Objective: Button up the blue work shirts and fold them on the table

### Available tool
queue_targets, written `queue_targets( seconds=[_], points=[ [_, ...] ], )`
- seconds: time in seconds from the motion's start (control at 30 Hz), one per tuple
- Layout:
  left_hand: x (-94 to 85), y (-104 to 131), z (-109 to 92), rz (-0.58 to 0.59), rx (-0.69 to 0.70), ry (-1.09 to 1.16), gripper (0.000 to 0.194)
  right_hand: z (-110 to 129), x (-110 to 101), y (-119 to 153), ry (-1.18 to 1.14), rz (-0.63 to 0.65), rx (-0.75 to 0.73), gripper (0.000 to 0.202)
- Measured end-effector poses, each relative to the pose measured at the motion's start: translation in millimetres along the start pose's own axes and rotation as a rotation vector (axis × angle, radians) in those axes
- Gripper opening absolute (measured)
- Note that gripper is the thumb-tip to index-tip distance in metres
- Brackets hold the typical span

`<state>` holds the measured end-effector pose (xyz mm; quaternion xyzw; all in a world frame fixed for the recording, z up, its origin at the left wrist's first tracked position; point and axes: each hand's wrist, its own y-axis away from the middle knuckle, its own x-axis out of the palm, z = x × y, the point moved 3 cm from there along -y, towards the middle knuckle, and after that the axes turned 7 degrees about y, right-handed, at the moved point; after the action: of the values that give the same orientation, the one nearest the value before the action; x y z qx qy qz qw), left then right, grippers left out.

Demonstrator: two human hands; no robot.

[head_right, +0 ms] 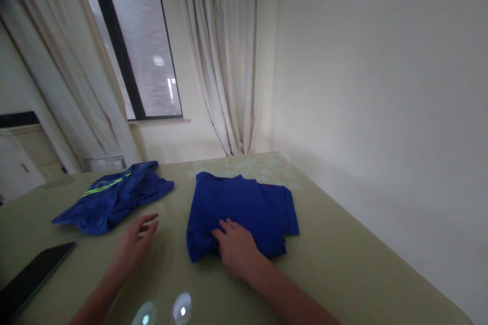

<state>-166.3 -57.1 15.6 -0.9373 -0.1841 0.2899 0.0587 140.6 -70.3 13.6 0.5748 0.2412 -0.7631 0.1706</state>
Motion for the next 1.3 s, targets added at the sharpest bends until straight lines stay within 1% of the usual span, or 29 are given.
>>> queue_targets(
  seconds=[0.07,0.1,0.17,0.23,0.3,0.37,0.47,0.5,0.57,0.63,0.73,0.8,0.87,0.93,0.97,1.03,1.07,1.1,1.17,1.2,1.23,1.27,1.3],
  points=[
    [-21.8,-6.0,8.6,-0.171,0.080,-0.245,0.058,-39.7,-11.1,-14.5,0.083,-0.046,0.138,0.047],
    [-29.7,-7.5,13.0,-0.224,0.102,-0.362,0.058,-58.7,-17.1,-19.2,0.135,-0.089,0.223,0.047],
    [-39.4,-7.8,21.1,-0.283,0.104,-0.535,0.061,-89.6,-26.6,-22.8,0.225,-0.182,0.362,0.050],
    [-43.3,-6.9,27.5,-0.303,0.036,-0.601,0.065,-108.0,-30.7,-21.0,0.252,-0.239,0.415,0.053],
    [-44.3,-7.8,31.6,-0.281,-0.081,-0.599,0.071,-115.6,-31.8,-17.3,0.245,-0.288,0.420,0.057],
    [-44.7,-11.6,32.8,-0.230,-0.173,-0.591,0.075,-116.6,-31.2,-15.5,0.244,-0.305,0.400,0.056],
    [-48.3,-19.9,31.0,-0.198,-0.211,-0.639,0.073,-117.4,-27.9,-21.0,0.243,-0.215,0.381,0.042],
    [-49.6,-22.2,30.4,-0.195,-0.203,-0.667,0.069,-119.3,-27.2,-24.7,0.244,-0.188,0.396,0.037],
    [-50.4,-24.9,29.7,-0.172,-0.155,-0.721,0.056,-126.5,-27.5,-34.3,0.256,-0.185,0.463,0.032],
    [-48.8,-24.5,28.5,-0.152,-0.053,-0.787,0.044,-136.1,-28.2,-46.3,0.266,-0.205,0.541,0.030],
    [-43.8,-20.1,26.4,-0.127,0.110,-0.866,0.040,-151.4,-27.5,-65.8,0.264,-0.229,0.639,0.029],
    [-40.7,-16.8,25.1,-0.118,0.140,-0.854,0.040,-160.7,-26.2,-76.7,0.248,-0.243,0.669,0.028],
    [-35.9,-13.7,21.6,-0.096,0.117,-0.790,0.038,-168.5,-25.1,-84.2,0.222,-0.263,0.665,0.029],
    [-26.0,-9.0,11.8,-0.042,0.121,-0.731,0.037,-173.7,-24.8,-88.1,0.192,-0.289,0.633,0.033],
    [-18.6,-5.2,3.5,0.000,0.149,-0.706,0.036,-175.0,-25.1,-88.9,0.175,-0.305,0.613,0.036],
    [0.3,7.5,-20.1,0.103,0.245,-0.630,0.035,-174.3,-26.9,-88.7,0.144,-0.343,0.564,0.044],
    [11.2,17.2,-34.8,0.173,0.297,-0.542,0.034,-172.2,-28.5,-88.0,0.129,-0.365,0.536,0.048],
    [22.6,29.2,-50.5,0.267,0.339,-0.408,0.032,-169.0,-30.5,-86.9,0.114,-0.390,0.504,0.052],
    [43.0,58.1,-82.3,0.459,0.352,-0.083,0.029,-160.2,-35.0,-83.3,0.083,-0.438,0.430,0.054],
    [51.9,73.7,-97.2,0.583,0.350,0.092,0.029,-155.3,-37.2,-80.7,0.065,-0.459,0.394,0.052],
    [58.5,88.2,-110.3,0.696,0.340,0.253,0.030,-150.5,-39.2,-77.5,0.045,-0.475,0.363,0.049],
    [62.6,99.5,-120.4,0.779,0.319,0.381,0.032,-145.9,-40.7,-73.7,0.025,-0.487,0.337,0.045],
    [63.9,106.0,-126.6,0.817,0.293,0.473,0.035,-141.5,-41.8,-69.2,0.004,-0.494,0.318,0.042]
  ],
)
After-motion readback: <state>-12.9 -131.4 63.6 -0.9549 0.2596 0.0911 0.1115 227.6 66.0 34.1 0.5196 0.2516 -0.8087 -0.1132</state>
